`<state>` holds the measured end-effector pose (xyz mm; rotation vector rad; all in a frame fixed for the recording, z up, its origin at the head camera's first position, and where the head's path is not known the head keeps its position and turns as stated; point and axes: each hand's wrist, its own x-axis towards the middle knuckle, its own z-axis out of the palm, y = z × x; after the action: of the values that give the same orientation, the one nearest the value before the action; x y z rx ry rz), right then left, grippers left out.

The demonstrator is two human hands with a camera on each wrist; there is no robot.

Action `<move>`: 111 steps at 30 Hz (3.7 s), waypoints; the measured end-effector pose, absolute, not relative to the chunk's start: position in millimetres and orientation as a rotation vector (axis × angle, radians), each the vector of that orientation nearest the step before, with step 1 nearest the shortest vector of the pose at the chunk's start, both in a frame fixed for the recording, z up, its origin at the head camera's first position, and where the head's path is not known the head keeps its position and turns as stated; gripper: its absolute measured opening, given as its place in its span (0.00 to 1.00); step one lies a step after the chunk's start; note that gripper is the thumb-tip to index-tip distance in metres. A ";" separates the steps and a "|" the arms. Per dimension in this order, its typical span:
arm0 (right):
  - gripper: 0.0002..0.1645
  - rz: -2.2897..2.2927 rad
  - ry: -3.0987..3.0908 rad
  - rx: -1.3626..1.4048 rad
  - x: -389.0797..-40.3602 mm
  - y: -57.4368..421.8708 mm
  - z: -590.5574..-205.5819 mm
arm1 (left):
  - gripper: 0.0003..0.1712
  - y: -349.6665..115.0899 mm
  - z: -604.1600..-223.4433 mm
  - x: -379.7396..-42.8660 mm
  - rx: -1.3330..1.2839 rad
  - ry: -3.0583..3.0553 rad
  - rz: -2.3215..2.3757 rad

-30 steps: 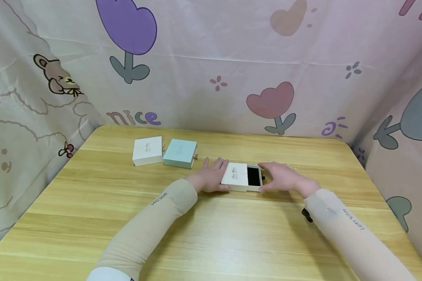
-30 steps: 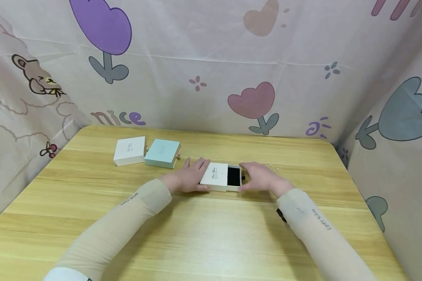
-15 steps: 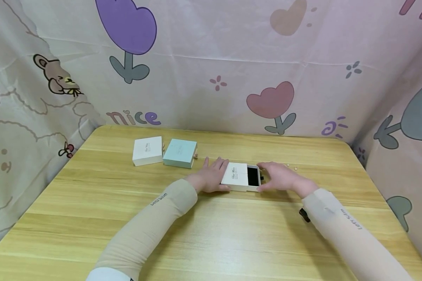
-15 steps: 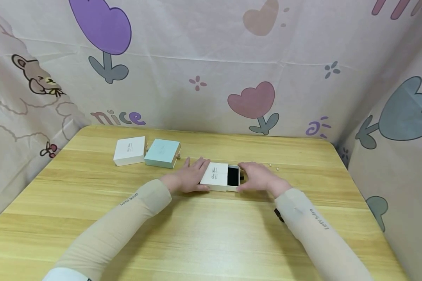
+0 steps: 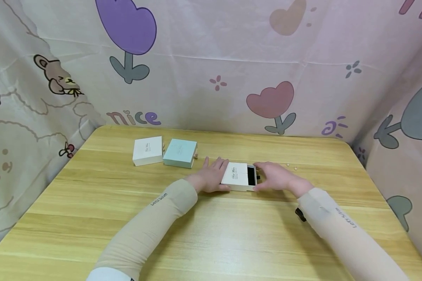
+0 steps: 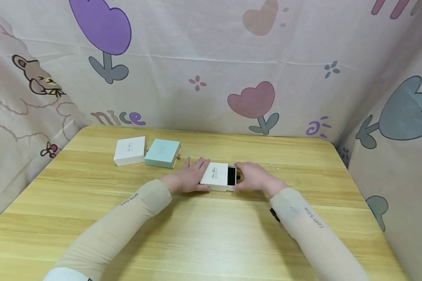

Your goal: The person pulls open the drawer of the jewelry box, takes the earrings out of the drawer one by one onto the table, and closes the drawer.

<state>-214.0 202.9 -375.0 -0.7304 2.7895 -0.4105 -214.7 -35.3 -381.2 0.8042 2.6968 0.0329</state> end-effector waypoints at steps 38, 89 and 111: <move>0.47 -0.253 2.860 -0.775 -197.8 162.3 -371.7 | 0.56 -36.5 -388.0 -217.5 0.824 2.713 0.035; 0.40 -0.002 2.867 -0.447 -246.6 177.5 -374.7 | 0.35 14.9 -384.6 -248.5 0.710 2.859 -0.437; 0.40 -0.062 2.824 -0.392 -265.8 178.0 -366.8 | 0.36 18.5 -381.5 -271.3 0.674 2.890 -0.266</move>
<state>-265.8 178.0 -366.8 -0.3918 2.8235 -0.0616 -271.3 18.5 -381.5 0.6744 2.8905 -0.2660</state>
